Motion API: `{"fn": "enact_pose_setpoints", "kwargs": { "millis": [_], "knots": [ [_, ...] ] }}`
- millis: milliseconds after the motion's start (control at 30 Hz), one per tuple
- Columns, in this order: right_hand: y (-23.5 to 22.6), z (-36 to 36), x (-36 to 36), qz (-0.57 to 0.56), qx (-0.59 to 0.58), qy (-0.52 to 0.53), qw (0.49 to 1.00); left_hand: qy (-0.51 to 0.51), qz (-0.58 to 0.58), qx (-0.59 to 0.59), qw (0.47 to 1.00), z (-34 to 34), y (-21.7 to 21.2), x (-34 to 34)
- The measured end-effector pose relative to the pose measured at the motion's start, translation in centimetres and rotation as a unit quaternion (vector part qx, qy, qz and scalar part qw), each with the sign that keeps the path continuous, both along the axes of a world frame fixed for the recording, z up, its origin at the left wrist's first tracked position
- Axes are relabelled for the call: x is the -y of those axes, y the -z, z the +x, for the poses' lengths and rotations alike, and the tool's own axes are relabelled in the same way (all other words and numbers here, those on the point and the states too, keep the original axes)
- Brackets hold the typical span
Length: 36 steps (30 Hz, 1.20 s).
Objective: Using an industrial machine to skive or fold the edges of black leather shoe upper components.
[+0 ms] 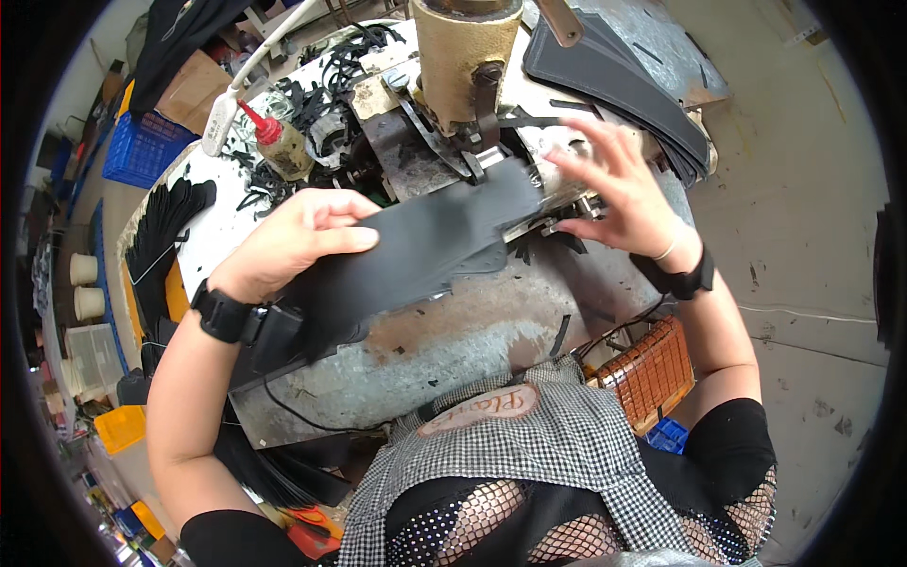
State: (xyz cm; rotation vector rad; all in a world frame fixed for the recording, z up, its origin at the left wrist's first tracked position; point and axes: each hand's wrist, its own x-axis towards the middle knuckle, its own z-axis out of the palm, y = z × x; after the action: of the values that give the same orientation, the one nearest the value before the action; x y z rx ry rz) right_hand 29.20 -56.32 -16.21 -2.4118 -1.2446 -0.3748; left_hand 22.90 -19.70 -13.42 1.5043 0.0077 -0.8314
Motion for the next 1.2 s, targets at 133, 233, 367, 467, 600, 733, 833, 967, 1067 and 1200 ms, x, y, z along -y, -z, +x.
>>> {"fn": "enact_pose_setpoints", "kwargs": {
  "millis": [133,233,367,467,600,733,833,967,1067,1200],
  "knots": [
    [-0.8,2.0,0.7,0.003,0.061,-0.021,0.998,0.018,0.007,0.023,1.000,0.9,0.3,1.4],
    [-3.4,4.1,5.3,0.018,0.010,0.012,1.000,0.032,0.004,0.016,0.999,0.9,0.4,1.4],
    [-5.9,6.4,10.7,0.173,-0.278,0.122,0.937,0.032,-0.016,-0.009,0.999,0.0,0.4,0.2],
    [-6.2,8.0,11.9,0.097,-0.221,0.328,0.913,0.021,-0.015,-0.011,1.000,-0.5,0.3,-0.6],
    [-4.4,5.9,8.5,0.034,0.050,0.173,0.983,-0.005,-0.011,0.003,1.000,-0.9,0.0,-1.1],
    [-1.1,1.0,1.4,-0.012,-0.003,0.008,1.000,-0.026,0.012,0.014,0.999,-0.6,0.1,-0.2],
    [0.3,0.1,-1.2,0.000,0.039,-0.027,0.999,-0.003,-0.011,0.006,1.000,0.4,0.4,0.9],
    [-1.5,2.8,2.6,0.013,0.065,0.011,0.998,0.003,0.013,0.045,0.999,0.9,0.4,1.3],
    [-4.4,4.4,7.9,0.050,-0.017,0.031,0.998,0.016,0.030,0.022,0.999,0.5,0.3,0.8],
    [-6.3,6.9,11.7,0.092,-0.245,0.257,0.931,0.022,0.017,0.006,1.000,-0.2,0.3,-0.1]
  ]
}}
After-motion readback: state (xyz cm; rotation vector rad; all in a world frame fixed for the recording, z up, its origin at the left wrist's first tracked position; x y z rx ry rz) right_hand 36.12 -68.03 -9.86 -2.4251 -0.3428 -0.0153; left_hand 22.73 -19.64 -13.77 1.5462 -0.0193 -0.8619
